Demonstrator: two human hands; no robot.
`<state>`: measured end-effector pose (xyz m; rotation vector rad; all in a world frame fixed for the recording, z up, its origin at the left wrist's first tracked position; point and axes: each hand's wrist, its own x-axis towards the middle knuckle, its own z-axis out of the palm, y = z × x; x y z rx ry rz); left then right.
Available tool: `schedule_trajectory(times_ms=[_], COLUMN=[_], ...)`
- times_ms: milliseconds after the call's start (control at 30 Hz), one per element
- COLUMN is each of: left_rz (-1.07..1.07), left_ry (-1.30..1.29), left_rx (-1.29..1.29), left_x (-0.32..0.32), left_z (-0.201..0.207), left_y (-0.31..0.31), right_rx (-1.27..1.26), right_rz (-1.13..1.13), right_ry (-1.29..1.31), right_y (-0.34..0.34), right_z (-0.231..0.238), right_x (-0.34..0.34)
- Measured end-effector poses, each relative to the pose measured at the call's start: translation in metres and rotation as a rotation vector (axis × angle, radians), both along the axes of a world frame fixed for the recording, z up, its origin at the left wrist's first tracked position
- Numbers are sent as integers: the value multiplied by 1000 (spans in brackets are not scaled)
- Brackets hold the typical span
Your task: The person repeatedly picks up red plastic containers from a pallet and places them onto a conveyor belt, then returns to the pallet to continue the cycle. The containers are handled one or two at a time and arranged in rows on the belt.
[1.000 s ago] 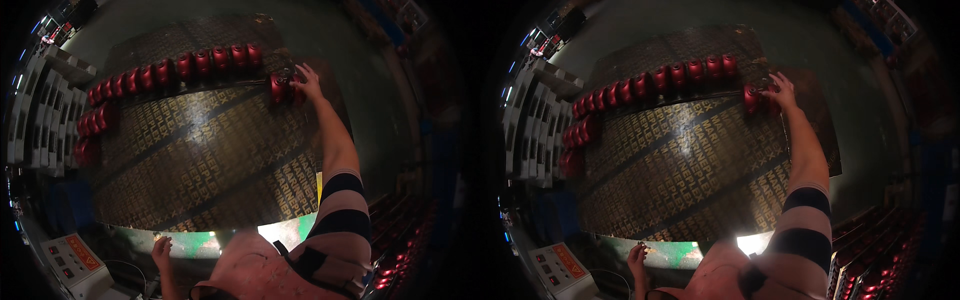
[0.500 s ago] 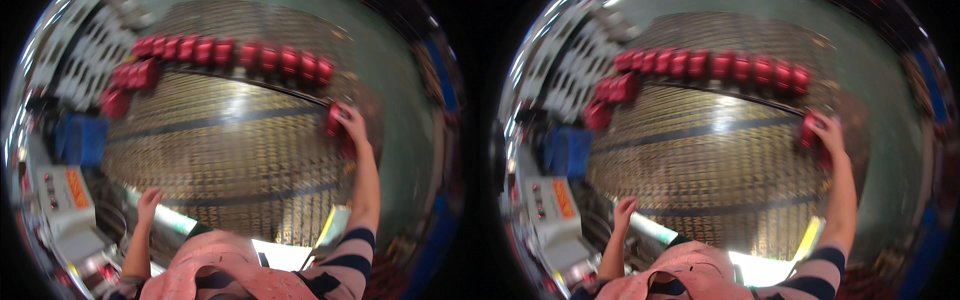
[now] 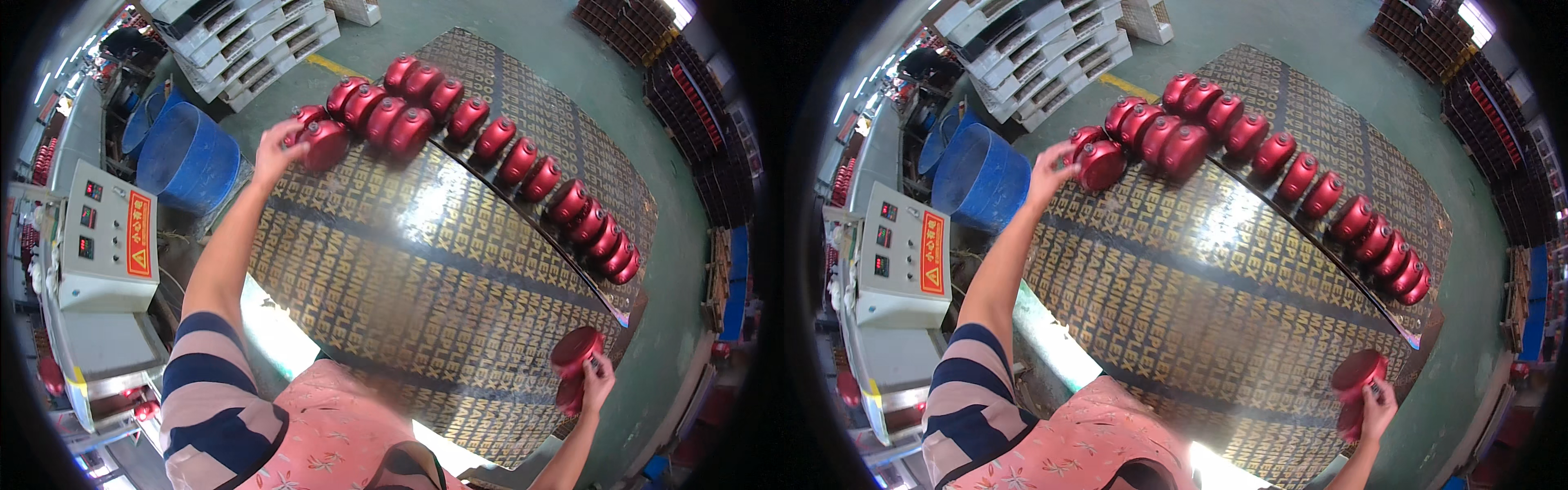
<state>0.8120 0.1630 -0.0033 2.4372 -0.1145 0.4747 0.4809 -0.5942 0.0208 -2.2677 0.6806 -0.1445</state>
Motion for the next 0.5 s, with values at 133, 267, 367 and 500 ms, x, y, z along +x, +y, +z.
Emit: schedule_trajectory(times_ms=[133, 267, 367, 500], left_rz=[69, -230, -310, -274], left_ry=[63, 313, 645, 261], left_rx=[-246, -468, -660, -616], left_x=[113, 166, 174, 155], left_z=[-11, -27, -29, -16], left_y=[52, 55, 50, 55], right_rx=[270, 525, 550, 566], right_rz=[-86, -99, -78, 67], right_ry=[63, 146, 215, 120], right_y=[120, 224, 283, 331], right_z=[15, 12, -1, -18], right_x=[-4, 14, 35, 62])
